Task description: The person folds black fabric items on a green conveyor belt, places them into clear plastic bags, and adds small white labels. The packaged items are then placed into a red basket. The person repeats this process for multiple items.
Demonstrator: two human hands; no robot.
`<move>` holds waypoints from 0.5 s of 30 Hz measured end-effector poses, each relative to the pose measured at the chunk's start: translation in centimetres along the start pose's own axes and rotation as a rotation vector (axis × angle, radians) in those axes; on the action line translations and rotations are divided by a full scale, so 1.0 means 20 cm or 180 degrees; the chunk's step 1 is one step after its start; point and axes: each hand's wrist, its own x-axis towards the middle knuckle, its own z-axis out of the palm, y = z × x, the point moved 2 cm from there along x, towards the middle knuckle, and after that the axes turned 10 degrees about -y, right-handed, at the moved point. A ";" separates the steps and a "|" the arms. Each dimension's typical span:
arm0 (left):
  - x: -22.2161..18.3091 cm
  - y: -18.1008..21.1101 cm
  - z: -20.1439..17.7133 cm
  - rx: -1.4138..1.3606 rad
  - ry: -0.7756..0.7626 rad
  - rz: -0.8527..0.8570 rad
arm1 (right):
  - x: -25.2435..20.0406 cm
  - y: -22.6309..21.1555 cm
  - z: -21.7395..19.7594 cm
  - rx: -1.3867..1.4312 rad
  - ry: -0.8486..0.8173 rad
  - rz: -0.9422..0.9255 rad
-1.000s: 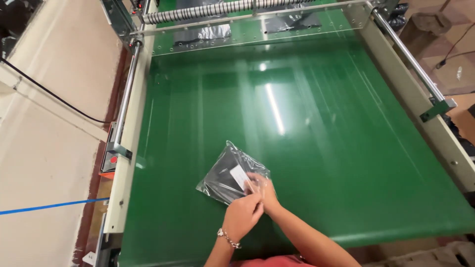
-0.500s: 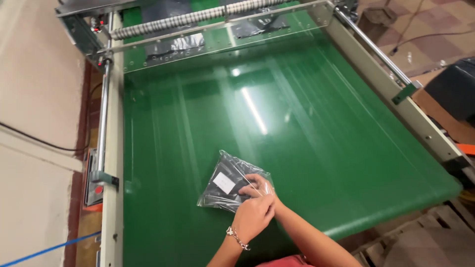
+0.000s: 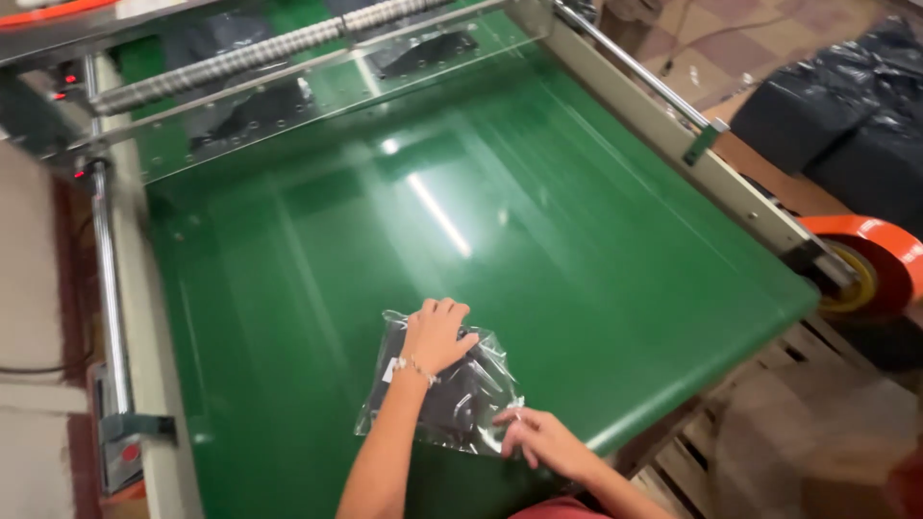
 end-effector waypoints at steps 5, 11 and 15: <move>0.25 0.05 0.11 0.0234 -0.0898 0.0152 | -0.02 0.23 -0.04 -0.0523 0.0547 -0.0463; 0.29 0.09 0.10 0.0114 -0.0701 0.0500 | -0.15 0.22 -0.13 -0.0084 0.0983 -0.0194; 0.05 0.20 -0.18 -0.0578 -0.0503 0.0423 | -0.28 0.18 -0.16 0.0510 0.0633 -0.0055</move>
